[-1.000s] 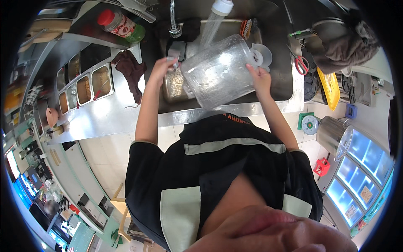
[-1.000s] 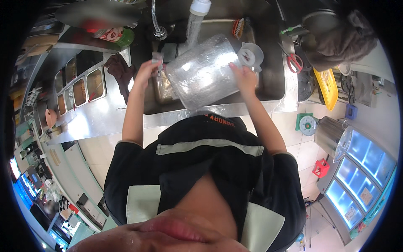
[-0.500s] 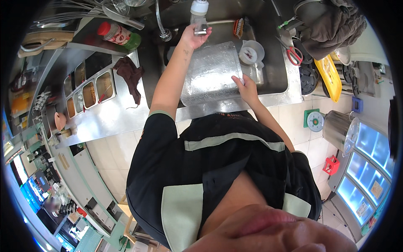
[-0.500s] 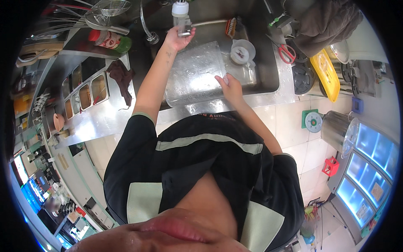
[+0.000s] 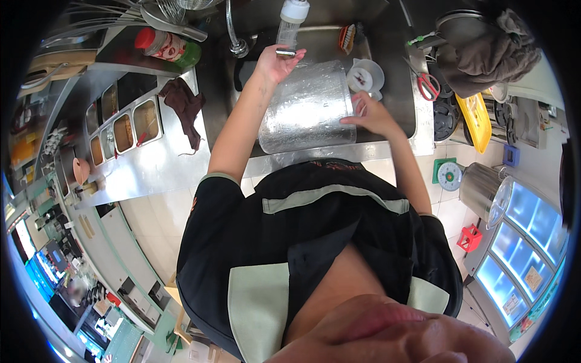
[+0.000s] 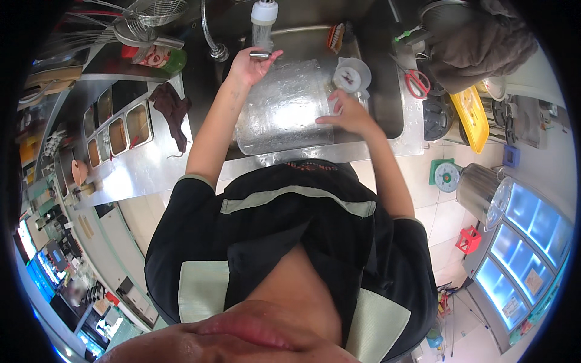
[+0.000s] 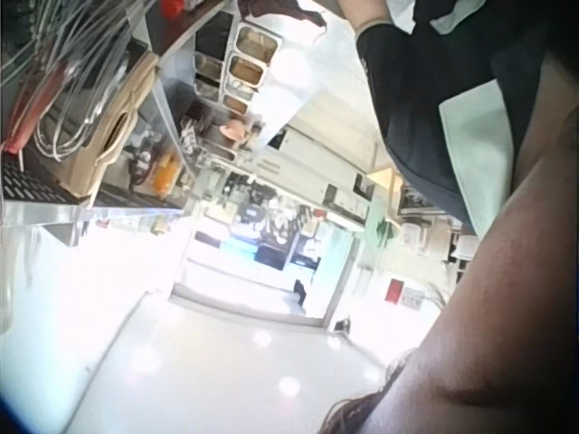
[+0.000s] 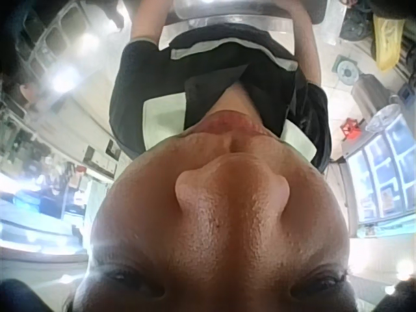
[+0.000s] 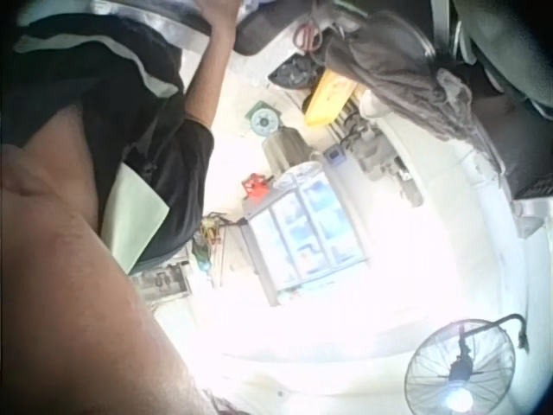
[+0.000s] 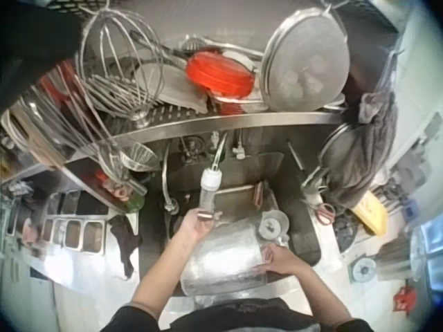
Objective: The person washes a yellow plastic lid and a clear plastic container in a stainless steel sink. They rinse the items under running water, scrub them with a sponge, and rinse them again before placing them aside.
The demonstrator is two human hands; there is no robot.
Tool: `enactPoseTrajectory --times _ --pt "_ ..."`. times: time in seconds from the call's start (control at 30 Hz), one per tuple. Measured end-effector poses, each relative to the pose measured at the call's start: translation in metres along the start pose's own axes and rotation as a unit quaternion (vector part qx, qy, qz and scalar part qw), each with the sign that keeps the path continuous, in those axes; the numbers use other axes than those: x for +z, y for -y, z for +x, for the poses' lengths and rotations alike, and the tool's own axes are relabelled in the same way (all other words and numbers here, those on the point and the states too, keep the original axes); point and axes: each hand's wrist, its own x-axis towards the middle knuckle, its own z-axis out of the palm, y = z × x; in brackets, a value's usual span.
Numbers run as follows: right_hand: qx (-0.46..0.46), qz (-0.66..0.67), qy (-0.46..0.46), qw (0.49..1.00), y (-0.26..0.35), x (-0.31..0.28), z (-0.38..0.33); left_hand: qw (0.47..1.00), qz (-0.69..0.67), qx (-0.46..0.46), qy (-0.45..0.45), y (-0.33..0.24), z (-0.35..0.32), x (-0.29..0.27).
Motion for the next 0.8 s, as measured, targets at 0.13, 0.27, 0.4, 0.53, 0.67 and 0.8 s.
enactPoseTrajectory --times 0.13,0.27,0.4,0.53,0.67,0.8 --pt "-0.068 0.078 -0.191 0.976 0.031 -0.016 0.048 0.999 0.02 0.015 0.048 -0.001 -0.019 -0.013" --pt "-0.242 0.013 -0.211 0.947 0.062 0.002 0.115 0.999 -0.015 -0.005 0.038 -0.006 -0.028 -0.016" --pt "-0.181 0.069 -0.072 0.978 0.068 0.029 0.187 0.998 0.027 -0.007 0.049 -0.01 -0.034 -0.011" --pt "-0.156 0.031 0.035 0.987 0.077 0.037 0.209 0.998 0.043 0.013 0.037 -0.006 -0.031 -0.013" --pt "-0.122 -0.073 -0.064 0.988 0.098 0.034 0.197 0.998 0.061 -0.007 0.028 -0.004 -0.038 -0.006" --pt "-0.141 -0.138 -0.034 0.98 0.11 0.03 0.191 0.993 0.117 -0.003 0.006 0.003 -0.042 -0.004"
